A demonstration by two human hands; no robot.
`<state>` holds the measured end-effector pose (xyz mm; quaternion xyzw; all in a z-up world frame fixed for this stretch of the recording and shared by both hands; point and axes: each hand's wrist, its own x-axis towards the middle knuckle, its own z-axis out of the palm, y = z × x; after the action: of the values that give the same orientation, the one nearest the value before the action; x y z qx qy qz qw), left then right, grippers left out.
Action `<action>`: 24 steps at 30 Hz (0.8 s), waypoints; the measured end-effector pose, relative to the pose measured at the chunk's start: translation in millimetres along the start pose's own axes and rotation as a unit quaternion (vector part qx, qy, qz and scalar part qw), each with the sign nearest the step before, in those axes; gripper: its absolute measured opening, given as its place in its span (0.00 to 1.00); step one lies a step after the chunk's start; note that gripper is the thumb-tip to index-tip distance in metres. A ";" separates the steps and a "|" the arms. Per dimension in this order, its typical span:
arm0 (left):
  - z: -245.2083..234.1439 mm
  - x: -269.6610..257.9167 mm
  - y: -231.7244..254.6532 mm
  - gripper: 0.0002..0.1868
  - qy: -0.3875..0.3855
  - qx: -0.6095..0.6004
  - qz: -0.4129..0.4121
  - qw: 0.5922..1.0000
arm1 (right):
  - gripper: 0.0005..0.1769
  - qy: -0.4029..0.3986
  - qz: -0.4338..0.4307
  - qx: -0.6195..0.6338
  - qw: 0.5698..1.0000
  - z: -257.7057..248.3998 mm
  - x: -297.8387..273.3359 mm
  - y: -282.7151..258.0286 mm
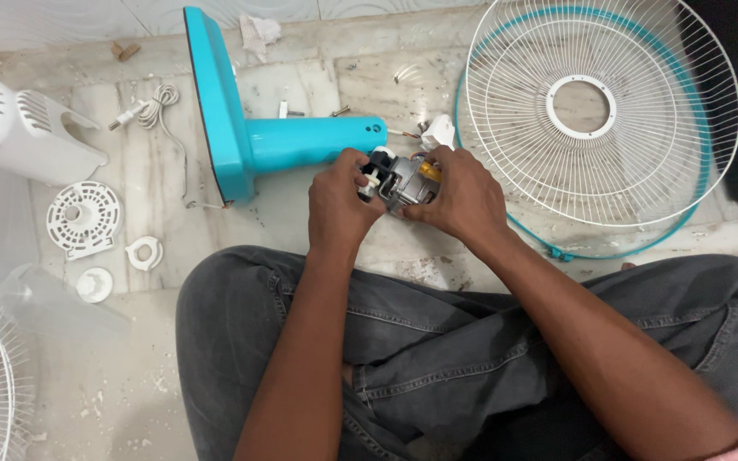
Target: The person disassembles a standing fan, removes the motor, and uses a screwdriver to work on the motor and fan base. They handle the fan cage, motor, and base, placing parts on the floor.
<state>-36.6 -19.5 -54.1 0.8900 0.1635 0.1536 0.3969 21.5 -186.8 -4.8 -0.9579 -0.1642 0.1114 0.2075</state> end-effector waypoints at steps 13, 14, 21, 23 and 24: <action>-1.1 1.4 -1.9 0.25 0.010 -0.015 0.008 1.000 | 0.46 -0.010 0.021 0.000 1.000 -4.2 9.7 10.2; -2.5 1.3 -1.7 0.25 0.004 -0.018 0.002 1.000 | 0.46 -0.012 0.024 -0.001 1.000 -5.6 11.4 11.4; -15.2 2.1 6.7 0.23 -0.011 -0.048 0.001 0.999 | 0.50 -0.004 0.027 0.007 1.000 -4.3 15.1 13.2; -24.8 2.9 7.9 0.24 -0.037 -0.067 -0.009 0.997 | 0.50 -0.010 0.036 0.016 0.999 -4.3 14.5 11.8; -30.5 4.3 8.0 0.25 -0.050 -0.076 -0.014 0.996 | 0.50 -0.012 0.041 0.020 0.999 -5.2 14.7 10.9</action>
<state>-43.7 -2.8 -28.0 0.8613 0.1438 0.1149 0.4735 39.4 -192.7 -7.0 -0.9581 -0.1252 0.1345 0.2199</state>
